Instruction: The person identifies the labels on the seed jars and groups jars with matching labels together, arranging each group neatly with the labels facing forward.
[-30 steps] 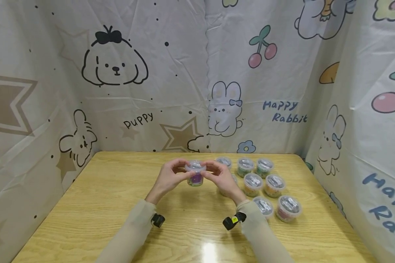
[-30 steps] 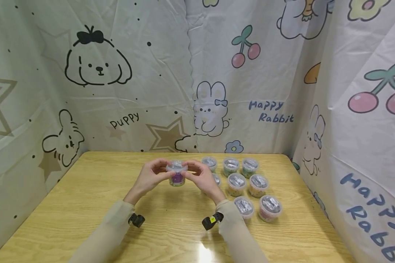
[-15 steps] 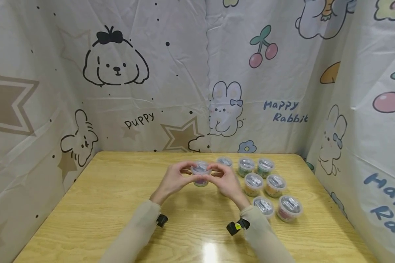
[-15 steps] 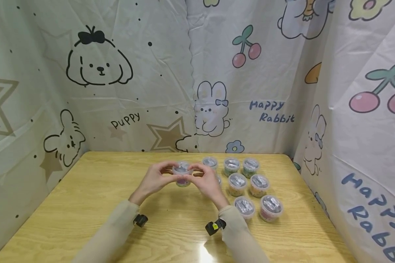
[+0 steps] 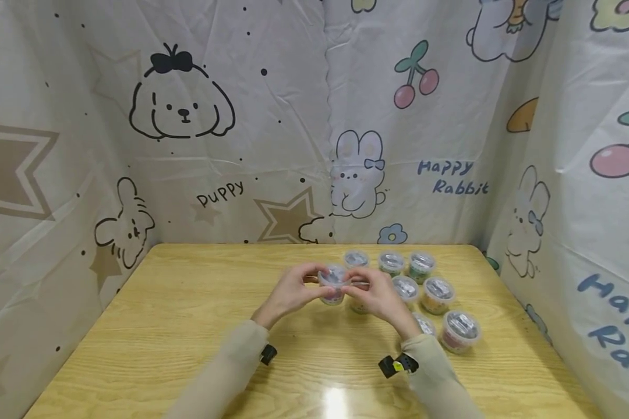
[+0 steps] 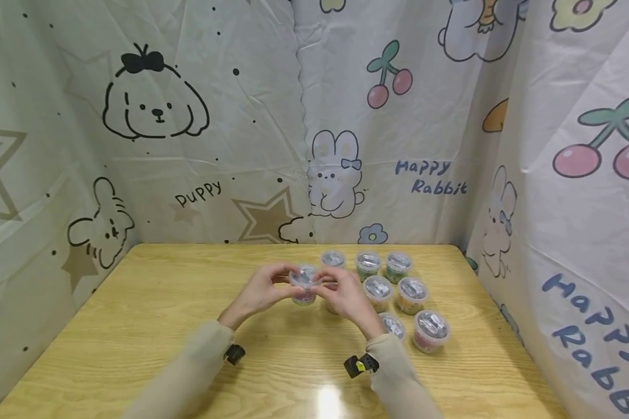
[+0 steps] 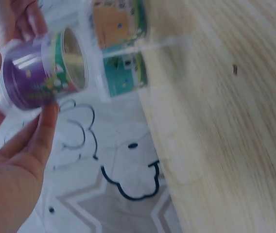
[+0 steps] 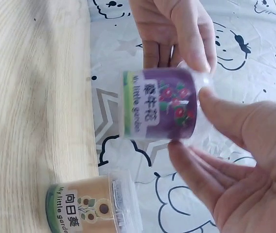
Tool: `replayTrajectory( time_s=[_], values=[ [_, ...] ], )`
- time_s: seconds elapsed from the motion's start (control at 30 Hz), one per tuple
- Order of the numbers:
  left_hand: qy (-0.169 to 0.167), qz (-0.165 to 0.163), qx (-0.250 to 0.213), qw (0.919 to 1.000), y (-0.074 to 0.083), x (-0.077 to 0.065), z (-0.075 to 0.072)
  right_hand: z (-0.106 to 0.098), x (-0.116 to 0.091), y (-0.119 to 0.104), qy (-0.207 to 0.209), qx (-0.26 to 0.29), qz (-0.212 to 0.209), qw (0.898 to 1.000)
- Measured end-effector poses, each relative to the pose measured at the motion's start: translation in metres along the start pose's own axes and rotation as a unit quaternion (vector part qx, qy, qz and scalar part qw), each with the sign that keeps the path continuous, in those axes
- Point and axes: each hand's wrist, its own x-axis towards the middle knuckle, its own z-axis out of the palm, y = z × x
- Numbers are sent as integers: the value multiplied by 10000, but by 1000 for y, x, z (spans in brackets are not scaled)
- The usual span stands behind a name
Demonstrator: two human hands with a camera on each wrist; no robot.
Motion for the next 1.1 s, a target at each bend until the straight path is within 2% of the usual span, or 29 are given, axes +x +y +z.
replayTrajectory(
  time_s=[0.1,0.2,0.37,0.5,0.67,0.77,0.9,1.1],
  values=[
    [-25,130,406,9991,4,1,9,-2,-6,-1,123,-318,52,9994],
    [-74,203,533,9983,6,1,15,-6,-10,0,14,-432,29,9991],
    [-296,226,488,9981,7,0,21,-24,-13,12,-738,-170,-271,9968],
    [-766,271,375,9960,9,1,29,-44,-15,21,-1420,-215,-388,9889],
    [-1355,380,633,9880,15,3,43,-59,-21,26,-1959,-662,-372,9777],
    [-1526,455,850,9836,15,4,51,-63,-25,28,-2079,-832,-183,9744],
    [-1774,400,1019,9780,14,4,61,-66,-30,28,-2223,-969,39,9701],
    [-2157,426,1170,9685,15,6,69,-66,-32,29,-2512,-1079,80,9619]
  ],
)
